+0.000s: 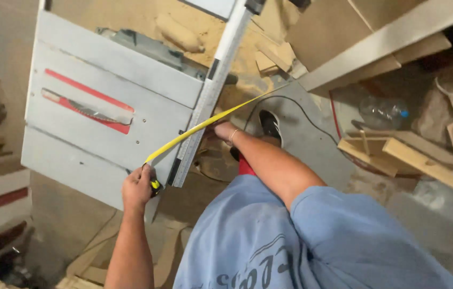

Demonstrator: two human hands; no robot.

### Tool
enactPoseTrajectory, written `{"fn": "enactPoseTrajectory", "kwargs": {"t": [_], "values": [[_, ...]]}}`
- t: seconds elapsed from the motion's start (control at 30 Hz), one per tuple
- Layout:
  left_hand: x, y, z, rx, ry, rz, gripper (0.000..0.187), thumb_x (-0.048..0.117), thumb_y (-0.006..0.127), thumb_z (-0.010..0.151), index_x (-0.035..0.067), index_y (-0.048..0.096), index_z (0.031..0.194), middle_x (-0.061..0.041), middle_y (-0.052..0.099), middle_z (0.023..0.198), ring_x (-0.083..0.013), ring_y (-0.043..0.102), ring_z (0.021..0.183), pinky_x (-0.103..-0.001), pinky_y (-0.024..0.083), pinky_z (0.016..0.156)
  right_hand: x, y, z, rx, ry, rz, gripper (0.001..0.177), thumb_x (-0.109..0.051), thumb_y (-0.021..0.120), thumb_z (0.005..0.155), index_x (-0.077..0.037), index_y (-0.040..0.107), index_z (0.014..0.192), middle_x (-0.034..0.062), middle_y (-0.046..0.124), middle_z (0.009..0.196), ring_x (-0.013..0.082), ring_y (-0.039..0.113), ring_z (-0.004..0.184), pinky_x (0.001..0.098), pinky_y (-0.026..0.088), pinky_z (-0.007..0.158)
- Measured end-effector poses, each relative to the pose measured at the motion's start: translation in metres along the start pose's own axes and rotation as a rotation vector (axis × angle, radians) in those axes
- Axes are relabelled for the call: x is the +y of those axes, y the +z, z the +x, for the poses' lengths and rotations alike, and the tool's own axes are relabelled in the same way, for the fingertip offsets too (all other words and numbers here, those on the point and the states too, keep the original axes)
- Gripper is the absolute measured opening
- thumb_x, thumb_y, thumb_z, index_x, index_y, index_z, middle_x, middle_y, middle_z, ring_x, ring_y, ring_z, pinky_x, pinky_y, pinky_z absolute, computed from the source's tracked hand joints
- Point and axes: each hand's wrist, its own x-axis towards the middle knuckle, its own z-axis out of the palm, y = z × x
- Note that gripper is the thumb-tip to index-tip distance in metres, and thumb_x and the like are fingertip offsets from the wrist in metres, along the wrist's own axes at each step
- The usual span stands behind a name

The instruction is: Measuring and adjusting a table saw fence using a tape measure to prepare for precision cuts on a wood board.

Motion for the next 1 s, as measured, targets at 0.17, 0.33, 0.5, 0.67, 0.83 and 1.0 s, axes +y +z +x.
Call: {"fn": "enactPoseTrajectory", "kwargs": {"t": [0.17, 0.33, 0.5, 0.67, 0.83, 1.0], "values": [[-0.027, 0.021, 0.026, 0.064, 0.072, 0.044, 0.035, 0.048, 0.058, 0.099, 0.02, 0.076, 0.088, -0.018, 0.072, 0.09, -0.0406, 0.067, 0.101, -0.05, 0.051, 0.094, 0.089, -0.022, 0.031, -0.041, 0.105, 0.694, 0.032, -0.036, 0.067, 0.099, -0.014, 0.062, 0.122, 0.0196, 0.071, 0.109, 0.0315, 0.077, 0.087, 0.0447, 0.065, 0.076], [-0.017, 0.026, 0.005, 0.099, 0.066, 0.18, 0.026, 0.049, 0.067, 0.089, 0.025, 0.075, 0.085, -0.009, 0.069, 0.076, -0.0305, 0.07, 0.086, -0.044, 0.055, 0.085, 0.074, -0.078, -0.055, -0.021, -0.08, 0.784, 0.041, -0.025, 0.061, 0.103, -0.013, 0.059, 0.142, 0.0206, 0.072, 0.119, 0.0305, 0.077, 0.096, 0.0375, 0.064, 0.084], [0.018, 0.06, -0.035, 0.148, 0.38, 0.547, 0.031, 0.044, 0.065, 0.093, 0.014, 0.074, 0.091, -0.015, 0.07, 0.083, -0.0414, 0.071, 0.09, -0.052, 0.057, 0.083, 0.061, -0.164, -0.148, -0.076, -0.156, 0.946, 0.042, -0.012, 0.055, 0.1, -0.016, 0.059, 0.141, 0.0078, 0.073, 0.122, 0.0164, 0.076, 0.094, 0.0267, 0.063, 0.08], [0.058, 0.154, -0.111, 0.106, 0.493, 0.64, 0.029, 0.039, 0.065, 0.09, 0.011, 0.073, 0.093, -0.019, 0.069, 0.083, -0.0439, 0.069, 0.091, -0.057, 0.055, 0.081, 0.116, -0.219, -0.2, -0.023, -0.097, 0.885, 0.042, -0.03, 0.058, 0.103, -0.019, 0.055, 0.144, 0.0068, 0.072, 0.123, 0.0152, 0.075, 0.093, 0.0253, 0.062, 0.077], [0.093, 0.259, -0.185, -0.207, 0.23, 0.765, 0.041, 0.047, 0.061, 0.092, 0.021, 0.072, 0.122, -0.01, 0.079, 0.097, -0.0354, 0.073, 0.104, -0.054, 0.058, 0.088, 0.213, -0.242, -0.205, 0.035, -0.032, 0.736, 0.045, -0.037, 0.058, 0.105, -0.019, 0.053, 0.146, 0.013, 0.068, 0.127, 0.0162, 0.073, 0.091, 0.0237, 0.06, 0.073], [0.057, 0.335, -0.204, -0.481, 0.238, 0.959, 0.041, 0.055, 0.053, 0.092, 0.03, 0.073, 0.118, -0.004, 0.078, 0.106, -0.0289, 0.073, 0.108, -0.044, 0.059, 0.09, 0.296, -0.241, -0.23, 0.056, 0.089, 0.619, 0.048, -0.043, 0.068, 0.099, -0.016, 0.061, 0.138, 0.0099, 0.07, 0.122, 0.019, 0.069, 0.091, 0.0252, 0.055, 0.074]]}}
